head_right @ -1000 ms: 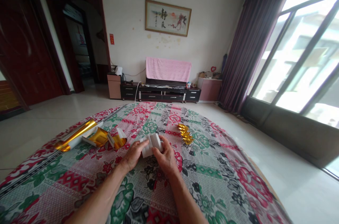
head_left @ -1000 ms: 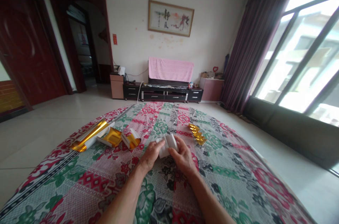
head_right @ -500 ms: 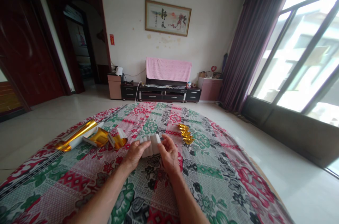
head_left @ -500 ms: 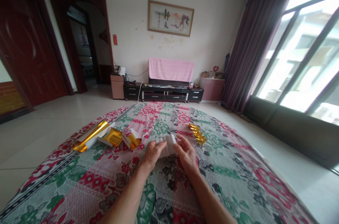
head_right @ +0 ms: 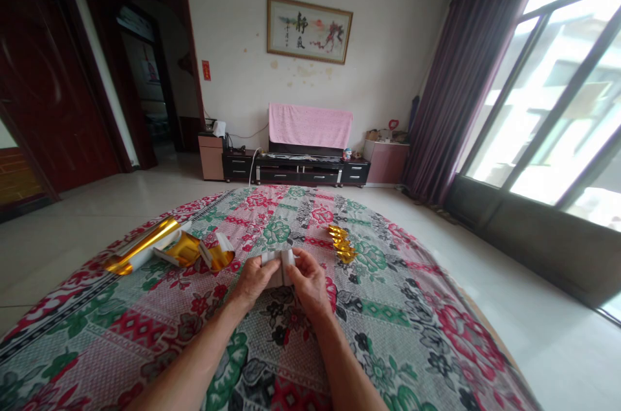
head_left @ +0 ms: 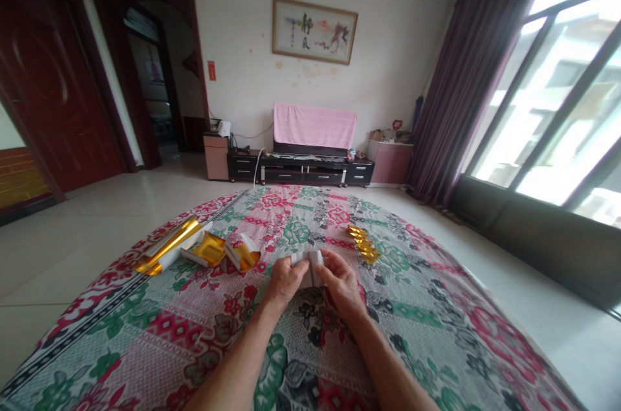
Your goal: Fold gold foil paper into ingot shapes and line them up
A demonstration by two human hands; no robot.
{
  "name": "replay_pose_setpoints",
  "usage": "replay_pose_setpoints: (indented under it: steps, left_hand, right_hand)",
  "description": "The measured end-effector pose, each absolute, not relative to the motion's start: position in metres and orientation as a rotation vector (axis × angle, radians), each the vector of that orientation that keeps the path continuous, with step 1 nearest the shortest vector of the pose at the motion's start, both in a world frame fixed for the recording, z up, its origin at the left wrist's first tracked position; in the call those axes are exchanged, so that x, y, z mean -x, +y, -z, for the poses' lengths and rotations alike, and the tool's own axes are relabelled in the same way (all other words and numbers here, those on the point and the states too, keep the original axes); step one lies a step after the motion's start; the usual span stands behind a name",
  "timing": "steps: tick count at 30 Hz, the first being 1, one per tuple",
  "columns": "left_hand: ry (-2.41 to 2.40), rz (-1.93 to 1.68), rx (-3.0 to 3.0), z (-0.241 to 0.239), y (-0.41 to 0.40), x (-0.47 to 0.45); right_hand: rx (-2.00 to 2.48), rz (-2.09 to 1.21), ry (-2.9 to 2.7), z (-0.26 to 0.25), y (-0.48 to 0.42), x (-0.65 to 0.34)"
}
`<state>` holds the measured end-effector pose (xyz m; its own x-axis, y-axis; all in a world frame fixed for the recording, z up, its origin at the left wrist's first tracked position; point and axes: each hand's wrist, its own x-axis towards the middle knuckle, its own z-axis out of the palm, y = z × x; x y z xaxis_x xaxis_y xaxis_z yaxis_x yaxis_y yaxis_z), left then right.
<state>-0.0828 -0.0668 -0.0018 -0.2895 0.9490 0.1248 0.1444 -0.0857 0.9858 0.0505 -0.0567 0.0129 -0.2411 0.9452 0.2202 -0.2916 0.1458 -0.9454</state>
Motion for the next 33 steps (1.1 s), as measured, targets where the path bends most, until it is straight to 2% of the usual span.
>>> replay_pose_setpoints:
  steps: [16, 33]
  left_hand:
    - [1.391, -1.422, -1.259, 0.0002, -0.0687, 0.0833]
    - [1.292, -1.366, -1.289, 0.0008, -0.0692, 0.0875]
  right_hand:
    - [0.716, -1.401, -1.321, -0.0092, -0.0544, -0.0483]
    - [0.766, -1.281, -1.327, -0.0047, -0.0510, -0.0454]
